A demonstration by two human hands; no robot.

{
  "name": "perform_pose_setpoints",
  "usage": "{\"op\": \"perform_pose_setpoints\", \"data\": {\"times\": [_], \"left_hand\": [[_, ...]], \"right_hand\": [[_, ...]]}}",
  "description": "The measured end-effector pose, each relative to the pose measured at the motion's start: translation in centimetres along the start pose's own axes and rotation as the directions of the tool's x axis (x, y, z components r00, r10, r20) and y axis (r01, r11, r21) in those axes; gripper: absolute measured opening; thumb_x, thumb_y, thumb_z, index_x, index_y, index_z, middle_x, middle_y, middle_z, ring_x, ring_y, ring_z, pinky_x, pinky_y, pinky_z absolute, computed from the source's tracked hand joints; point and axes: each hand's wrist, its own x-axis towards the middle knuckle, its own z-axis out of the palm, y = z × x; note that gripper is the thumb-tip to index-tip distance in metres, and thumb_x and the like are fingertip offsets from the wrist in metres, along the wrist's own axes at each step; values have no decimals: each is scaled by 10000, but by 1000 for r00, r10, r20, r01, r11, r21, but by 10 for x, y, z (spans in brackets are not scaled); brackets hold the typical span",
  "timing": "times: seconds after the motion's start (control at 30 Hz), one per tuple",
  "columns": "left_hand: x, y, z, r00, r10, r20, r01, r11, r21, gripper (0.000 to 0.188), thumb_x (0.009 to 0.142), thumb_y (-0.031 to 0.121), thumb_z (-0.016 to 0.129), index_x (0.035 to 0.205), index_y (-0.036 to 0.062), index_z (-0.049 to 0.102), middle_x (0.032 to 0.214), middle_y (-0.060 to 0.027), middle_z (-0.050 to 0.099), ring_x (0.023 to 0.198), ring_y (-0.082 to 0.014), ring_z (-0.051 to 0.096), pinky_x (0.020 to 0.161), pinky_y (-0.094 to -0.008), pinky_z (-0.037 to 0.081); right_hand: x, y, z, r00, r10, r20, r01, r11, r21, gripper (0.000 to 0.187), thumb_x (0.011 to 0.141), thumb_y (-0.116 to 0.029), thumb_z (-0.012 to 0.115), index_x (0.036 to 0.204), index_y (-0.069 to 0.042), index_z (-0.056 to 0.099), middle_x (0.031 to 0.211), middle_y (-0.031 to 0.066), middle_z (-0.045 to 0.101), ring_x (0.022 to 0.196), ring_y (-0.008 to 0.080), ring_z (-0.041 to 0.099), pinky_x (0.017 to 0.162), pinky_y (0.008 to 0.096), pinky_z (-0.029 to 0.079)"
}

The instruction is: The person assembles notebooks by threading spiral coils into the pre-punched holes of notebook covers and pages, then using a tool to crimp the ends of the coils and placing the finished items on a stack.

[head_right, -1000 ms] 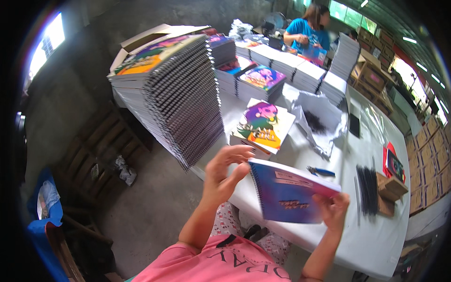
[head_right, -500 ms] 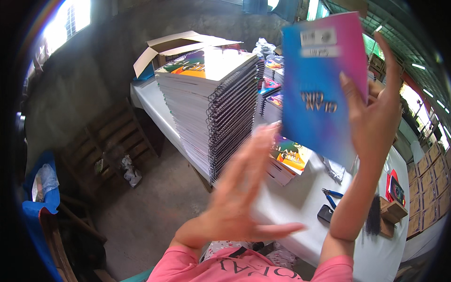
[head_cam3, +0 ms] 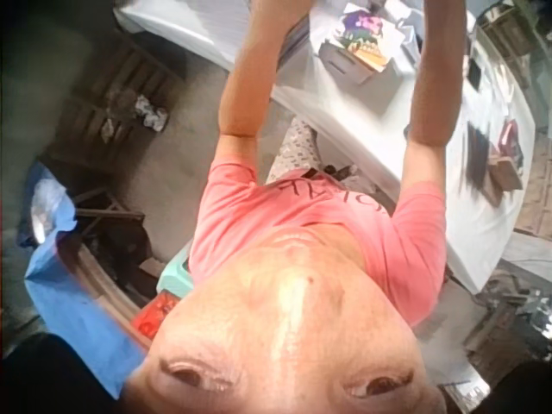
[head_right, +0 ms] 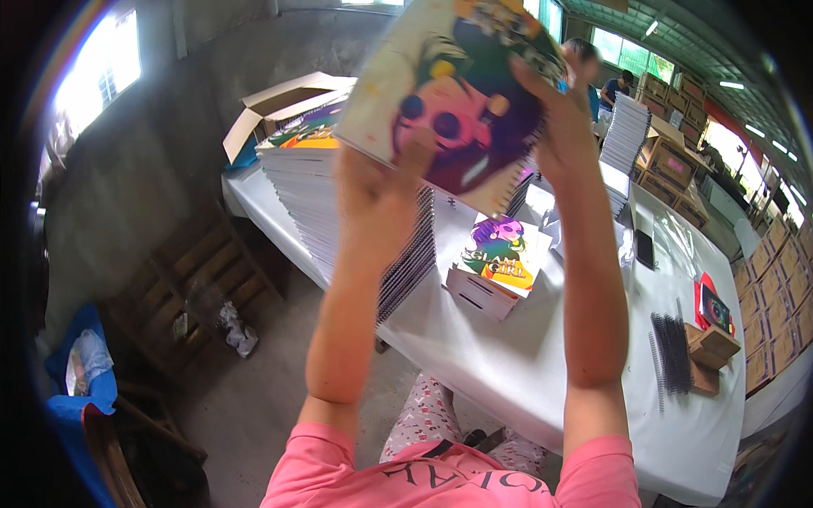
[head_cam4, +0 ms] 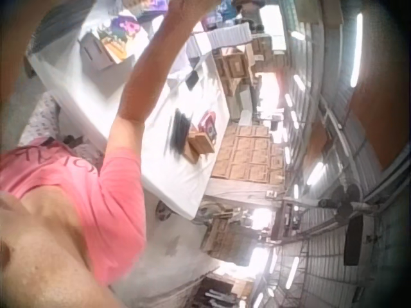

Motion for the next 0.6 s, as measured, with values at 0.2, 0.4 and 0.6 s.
{"op": "perform_pose_setpoints", "data": {"times": [0.2,0.4,0.6], "left_hand": [[94,-1,-88,985,-17,-170,80,925,371,597,761,147,693,1248,9,376,1089,-133,542,945,-192,560,834,-305,458],[68,-48,-138,964,-70,-256,263,374,889,431,774,345,601,1051,23,530,980,-192,595,917,-326,590,858,-418,427],[48,-54,-136,822,-130,-555,432,777,458,566,812,572,541,985,34,577,1062,-215,578,1030,-288,551,908,-386,397]], "right_hand": [[67,43,69,985,159,72,-80,776,-625,893,612,-413,795,1282,26,400,962,169,579,852,164,623,539,252,526],[72,117,53,803,495,331,130,395,-909,664,768,-617,541,1277,-193,503,1262,79,532,1109,280,501,1007,413,315],[48,117,63,856,480,190,30,320,-947,831,744,-787,317,1395,-269,308,1460,132,199,1363,361,77,1046,555,141]]}}
